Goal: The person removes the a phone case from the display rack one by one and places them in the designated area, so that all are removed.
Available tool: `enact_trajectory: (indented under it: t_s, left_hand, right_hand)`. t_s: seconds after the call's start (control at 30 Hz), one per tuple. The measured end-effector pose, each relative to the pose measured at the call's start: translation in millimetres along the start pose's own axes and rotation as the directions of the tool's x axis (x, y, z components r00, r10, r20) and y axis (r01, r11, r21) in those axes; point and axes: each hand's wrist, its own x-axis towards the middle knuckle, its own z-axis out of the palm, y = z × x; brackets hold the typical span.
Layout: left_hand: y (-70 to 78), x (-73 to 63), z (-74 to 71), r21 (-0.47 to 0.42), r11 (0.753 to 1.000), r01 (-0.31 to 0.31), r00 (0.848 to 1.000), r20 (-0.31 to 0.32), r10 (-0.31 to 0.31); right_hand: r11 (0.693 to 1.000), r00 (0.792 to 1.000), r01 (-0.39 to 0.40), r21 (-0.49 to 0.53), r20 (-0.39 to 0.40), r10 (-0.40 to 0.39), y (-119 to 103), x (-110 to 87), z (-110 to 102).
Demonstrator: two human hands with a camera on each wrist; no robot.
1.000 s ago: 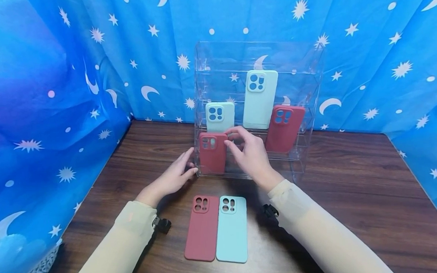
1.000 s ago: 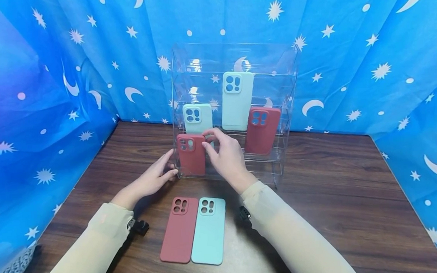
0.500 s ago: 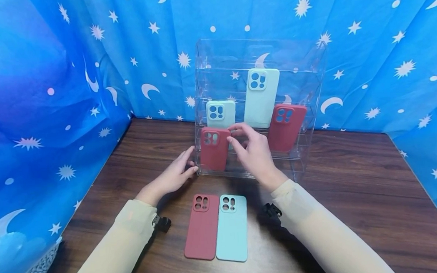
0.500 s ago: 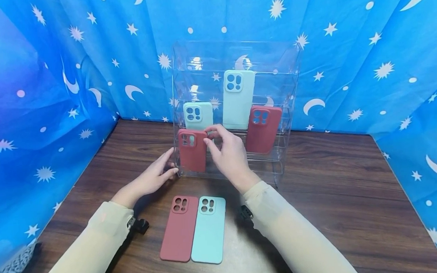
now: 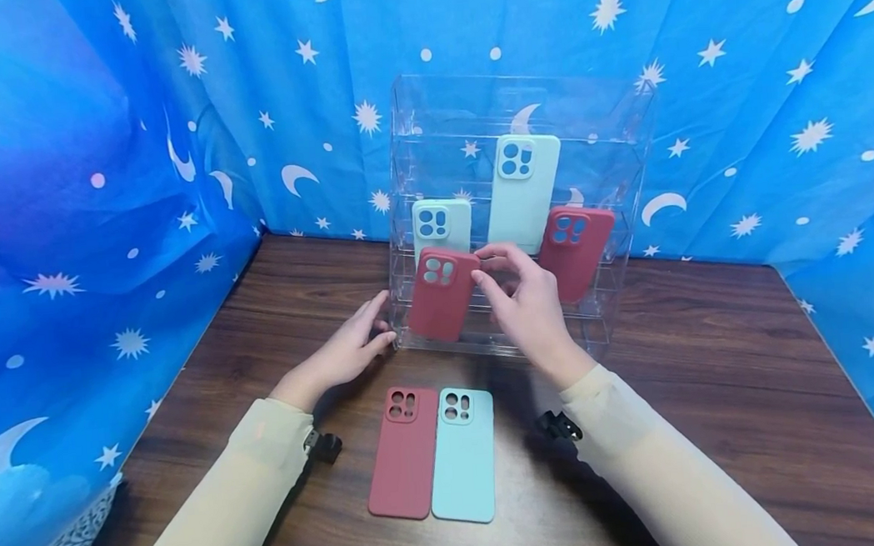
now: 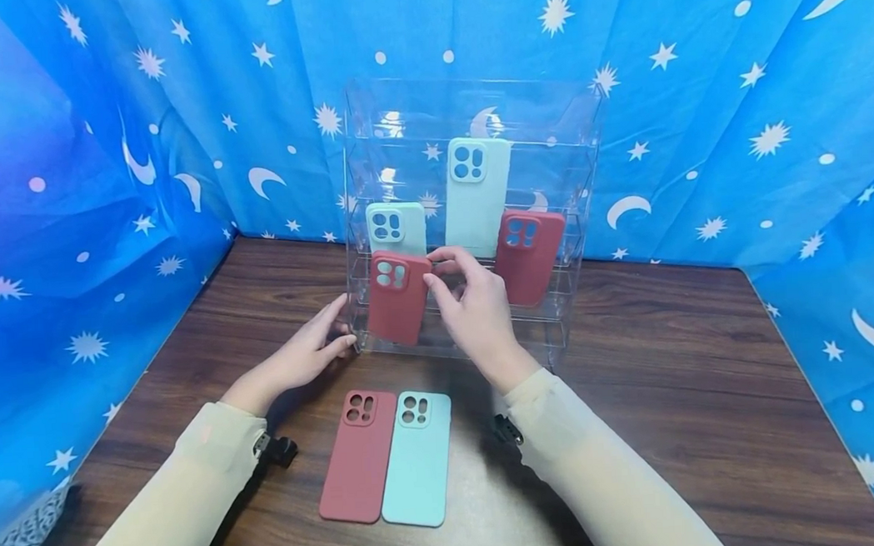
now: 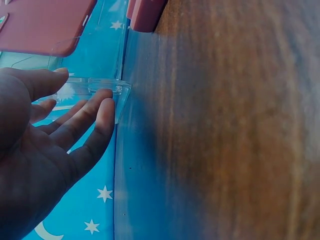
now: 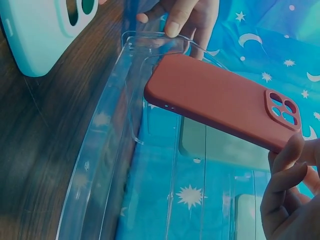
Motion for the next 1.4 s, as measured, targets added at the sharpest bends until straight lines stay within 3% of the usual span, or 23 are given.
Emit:
enact_trajectory:
  t_s: [0.3,1.03,1.4]
  left_hand:
    - [-1.9,-0.9,0.5,0.014,1.000,-0.009,1.000,0.003,0.009]
    - [-2.2,1.3,-0.1,0.004,0.999,0.033,0.999,0.020,-0.033]
    - [-0.4,3.3,-3.0,0.006,0.999,0.042,0.999,0.025,-0.043]
  right_hand:
    - [1.000,1.000,0.000,-0.020,-0.019,0.000,-0.1,-3.0,-8.6]
    - [0.988,0.997,-0.072,-0.133,0.005,0.073,13.7,-25.0,-39.5]
    - [0.975,0.982,-0.179,-0.134,0.028,0.184,21.5,-33.3,-55.0]
